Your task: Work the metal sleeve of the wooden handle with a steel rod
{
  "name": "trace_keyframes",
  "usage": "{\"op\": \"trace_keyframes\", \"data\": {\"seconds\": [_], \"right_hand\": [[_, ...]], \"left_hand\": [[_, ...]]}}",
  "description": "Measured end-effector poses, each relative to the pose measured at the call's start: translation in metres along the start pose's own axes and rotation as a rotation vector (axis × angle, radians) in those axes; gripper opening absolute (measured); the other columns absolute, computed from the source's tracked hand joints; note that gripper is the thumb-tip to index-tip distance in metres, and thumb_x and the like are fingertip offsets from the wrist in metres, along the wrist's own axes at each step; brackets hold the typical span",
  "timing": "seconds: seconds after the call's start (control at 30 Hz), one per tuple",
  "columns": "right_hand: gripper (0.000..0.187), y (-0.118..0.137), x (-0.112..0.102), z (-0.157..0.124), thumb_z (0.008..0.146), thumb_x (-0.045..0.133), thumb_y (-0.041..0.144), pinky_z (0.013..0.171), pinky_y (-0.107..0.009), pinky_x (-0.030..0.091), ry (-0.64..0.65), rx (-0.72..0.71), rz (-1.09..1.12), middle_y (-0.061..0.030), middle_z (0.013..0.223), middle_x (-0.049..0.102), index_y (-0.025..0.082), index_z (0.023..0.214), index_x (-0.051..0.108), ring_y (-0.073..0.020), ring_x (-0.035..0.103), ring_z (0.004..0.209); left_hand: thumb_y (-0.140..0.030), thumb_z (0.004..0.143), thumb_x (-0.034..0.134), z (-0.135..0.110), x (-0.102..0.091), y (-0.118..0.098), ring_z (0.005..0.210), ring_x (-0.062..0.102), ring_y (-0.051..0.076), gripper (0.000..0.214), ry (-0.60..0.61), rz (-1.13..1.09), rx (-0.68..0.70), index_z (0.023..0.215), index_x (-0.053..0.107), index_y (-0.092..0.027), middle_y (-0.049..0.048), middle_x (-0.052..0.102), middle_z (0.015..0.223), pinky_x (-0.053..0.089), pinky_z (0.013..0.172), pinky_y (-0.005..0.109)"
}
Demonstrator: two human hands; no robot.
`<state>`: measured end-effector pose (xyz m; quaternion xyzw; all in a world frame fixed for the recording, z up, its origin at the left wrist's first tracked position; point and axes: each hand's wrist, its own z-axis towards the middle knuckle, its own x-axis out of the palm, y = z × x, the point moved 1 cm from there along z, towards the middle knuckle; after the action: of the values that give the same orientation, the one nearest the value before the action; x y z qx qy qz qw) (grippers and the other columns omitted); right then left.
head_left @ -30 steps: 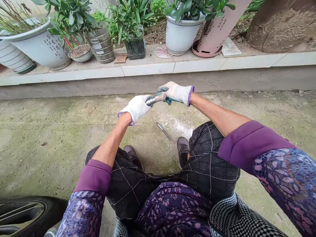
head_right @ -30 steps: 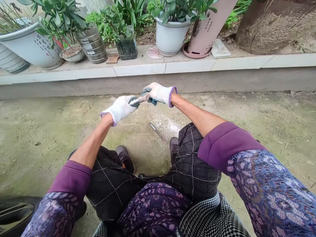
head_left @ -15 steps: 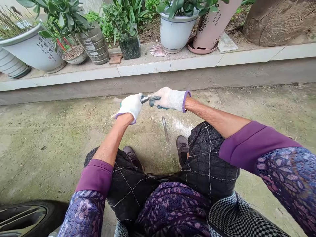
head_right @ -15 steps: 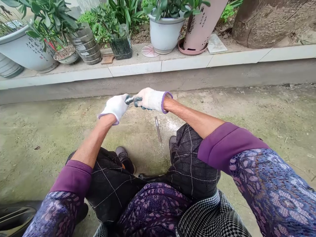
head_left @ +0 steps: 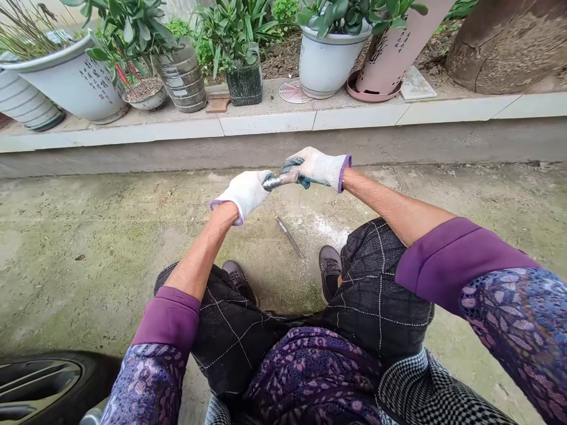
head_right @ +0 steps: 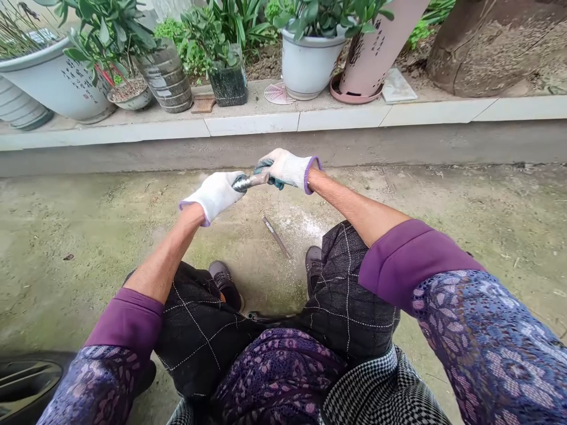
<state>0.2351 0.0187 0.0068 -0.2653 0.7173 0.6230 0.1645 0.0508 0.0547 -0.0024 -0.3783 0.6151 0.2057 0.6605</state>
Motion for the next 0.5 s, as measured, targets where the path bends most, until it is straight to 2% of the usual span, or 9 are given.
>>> {"op": "trace_keyframes", "data": {"seconds": [0.13, 0.27, 0.4, 0.5], "right_hand": [[0.015, 0.0, 0.007, 0.001, 0.081, 0.071, 0.022, 0.041, -0.021, 0.04, 0.007, 0.038, 0.074, 0.0011, 0.054, 0.057, 0.011, 0.09, 0.074, -0.0065, 0.046, 0.043], [0.017, 0.007, 0.008, -0.009, 0.08, 0.07, 0.02, 0.042, -0.022, 0.042, 0.041, 0.058, 0.081, 0.0005, 0.054, 0.059, 0.011, 0.093, 0.075, -0.0072, 0.048, 0.044], [0.016, 0.013, 0.009, -0.018, 0.082, 0.068, 0.021, 0.045, -0.022, 0.041, 0.087, 0.027, 0.015, 0.0003, 0.056, 0.06, 0.013, 0.093, 0.076, -0.0072, 0.048, 0.047], [0.018, 0.013, 0.006, -0.019, 0.084, 0.064, 0.02, 0.046, -0.022, 0.039, 0.041, -0.017, -0.084, 0.0003, 0.058, 0.061, 0.013, 0.095, 0.076, -0.0071, 0.048, 0.048]], "left_hand": [[-0.025, 0.083, 0.056, 0.002, -0.002, 0.002, 0.068, 0.055, 0.016, 0.018, -0.114, -0.162, -0.029, 0.092, 0.071, -0.017, 0.0024, 0.065, 0.073, 0.039, 0.064, 0.027], [-0.025, 0.085, 0.056, 0.008, -0.001, 0.005, 0.072, 0.058, 0.017, 0.02, -0.166, -0.174, -0.126, 0.096, 0.07, -0.017, 0.0041, 0.067, 0.077, 0.042, 0.067, 0.028], [-0.026, 0.089, 0.052, 0.013, 0.0, 0.007, 0.079, 0.064, 0.022, 0.023, -0.122, 0.015, -0.203, 0.103, 0.07, -0.02, 0.008, 0.071, 0.086, 0.045, 0.072, 0.031], [-0.024, 0.092, 0.048, 0.013, 0.005, 0.007, 0.086, 0.066, 0.024, 0.028, -0.017, 0.18, -0.223, 0.11, 0.069, -0.021, 0.0105, 0.072, 0.092, 0.047, 0.077, 0.032]]}}
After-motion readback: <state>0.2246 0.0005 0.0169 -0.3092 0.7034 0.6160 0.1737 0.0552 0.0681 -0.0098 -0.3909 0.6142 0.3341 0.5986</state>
